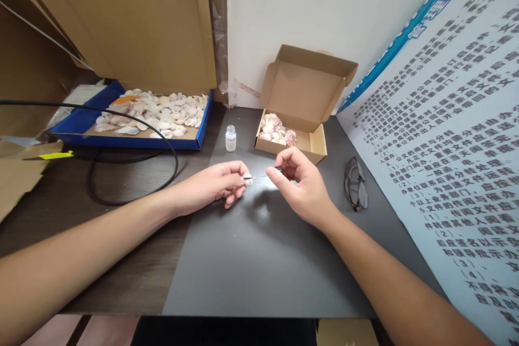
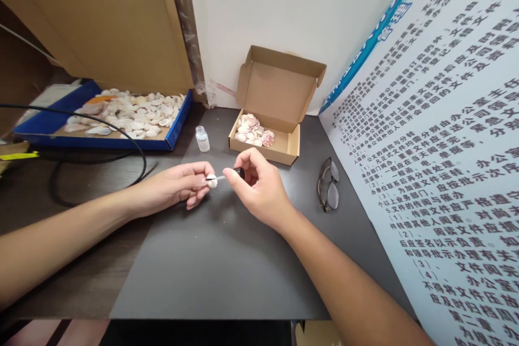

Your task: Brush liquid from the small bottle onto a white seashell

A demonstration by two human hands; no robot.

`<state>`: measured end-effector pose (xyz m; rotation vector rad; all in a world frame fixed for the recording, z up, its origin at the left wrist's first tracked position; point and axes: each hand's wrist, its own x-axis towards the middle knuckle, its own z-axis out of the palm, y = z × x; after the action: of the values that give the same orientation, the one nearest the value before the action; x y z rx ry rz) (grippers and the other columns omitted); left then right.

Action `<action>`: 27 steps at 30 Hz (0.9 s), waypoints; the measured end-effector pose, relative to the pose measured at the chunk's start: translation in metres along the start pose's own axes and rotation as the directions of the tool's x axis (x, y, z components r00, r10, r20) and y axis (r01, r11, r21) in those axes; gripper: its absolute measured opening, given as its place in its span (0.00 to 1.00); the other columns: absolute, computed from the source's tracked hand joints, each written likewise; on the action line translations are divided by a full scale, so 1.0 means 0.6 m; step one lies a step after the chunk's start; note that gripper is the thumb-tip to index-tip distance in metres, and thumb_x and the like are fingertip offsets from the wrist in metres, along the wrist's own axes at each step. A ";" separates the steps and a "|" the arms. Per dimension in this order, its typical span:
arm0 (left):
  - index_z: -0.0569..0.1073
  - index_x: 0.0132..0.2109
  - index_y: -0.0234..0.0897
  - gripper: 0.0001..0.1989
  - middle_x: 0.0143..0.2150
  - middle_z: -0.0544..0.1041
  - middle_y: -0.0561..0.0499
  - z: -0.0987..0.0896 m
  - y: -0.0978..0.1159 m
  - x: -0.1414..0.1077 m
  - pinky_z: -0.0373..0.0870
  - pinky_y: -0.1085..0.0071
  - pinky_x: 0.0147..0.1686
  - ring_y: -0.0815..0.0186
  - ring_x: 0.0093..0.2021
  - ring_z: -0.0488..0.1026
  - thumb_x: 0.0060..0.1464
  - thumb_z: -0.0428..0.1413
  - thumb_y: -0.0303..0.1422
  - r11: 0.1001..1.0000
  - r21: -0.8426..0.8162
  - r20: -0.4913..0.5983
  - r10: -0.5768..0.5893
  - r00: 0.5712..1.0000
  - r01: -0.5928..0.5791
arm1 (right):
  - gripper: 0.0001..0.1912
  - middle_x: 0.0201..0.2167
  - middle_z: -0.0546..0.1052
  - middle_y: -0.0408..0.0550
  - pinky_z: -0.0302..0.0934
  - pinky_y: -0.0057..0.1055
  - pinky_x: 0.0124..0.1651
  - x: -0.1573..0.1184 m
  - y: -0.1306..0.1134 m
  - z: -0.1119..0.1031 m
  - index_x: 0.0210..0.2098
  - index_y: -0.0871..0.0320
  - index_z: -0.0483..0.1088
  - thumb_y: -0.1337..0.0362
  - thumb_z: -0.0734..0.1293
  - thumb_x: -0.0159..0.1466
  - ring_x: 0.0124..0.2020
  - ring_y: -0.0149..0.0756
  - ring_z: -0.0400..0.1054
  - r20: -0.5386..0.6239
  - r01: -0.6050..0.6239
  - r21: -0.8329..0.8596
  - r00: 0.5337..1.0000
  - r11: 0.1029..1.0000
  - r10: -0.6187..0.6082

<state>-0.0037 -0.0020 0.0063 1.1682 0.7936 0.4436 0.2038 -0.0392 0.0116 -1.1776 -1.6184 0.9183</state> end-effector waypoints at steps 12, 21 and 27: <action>0.66 0.37 0.37 0.11 0.25 0.68 0.57 0.001 -0.001 0.001 0.59 0.74 0.25 0.73 0.22 0.63 0.56 0.58 0.39 1.000 0.025 0.006 0.015 1.000 -0.015 | 0.11 0.22 0.60 0.35 0.51 0.28 0.26 0.000 -0.002 -0.001 0.32 0.54 0.59 0.61 0.68 0.63 0.22 0.27 0.52 -0.078 0.039 -0.107 0.996 0.994 -0.047; 0.66 0.36 0.37 0.12 0.25 0.68 0.57 0.002 0.000 0.001 0.59 0.74 0.25 0.73 0.22 0.63 0.55 0.59 0.39 1.000 0.017 -0.004 0.016 1.000 -0.016 | 0.12 0.22 0.59 0.35 0.51 0.28 0.26 0.003 0.000 -0.004 0.32 0.54 0.59 0.59 0.68 0.63 0.21 0.27 0.52 -0.074 0.015 -0.050 0.997 0.999 -0.019; 0.67 0.36 0.36 0.12 0.25 0.68 0.57 0.002 0.000 0.000 0.59 0.75 0.25 0.74 0.22 0.62 0.55 0.59 0.39 1.000 0.006 -0.003 0.016 1.000 -0.016 | 0.11 0.22 0.59 0.35 0.50 0.28 0.26 0.005 -0.001 -0.007 0.32 0.54 0.60 0.61 0.68 0.62 0.22 0.27 0.52 -0.082 0.024 -0.063 0.996 0.998 -0.029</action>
<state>-0.0028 -0.0030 0.0064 1.1805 0.7888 0.4568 0.2070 -0.0360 0.0141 -1.2178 -1.6018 0.7973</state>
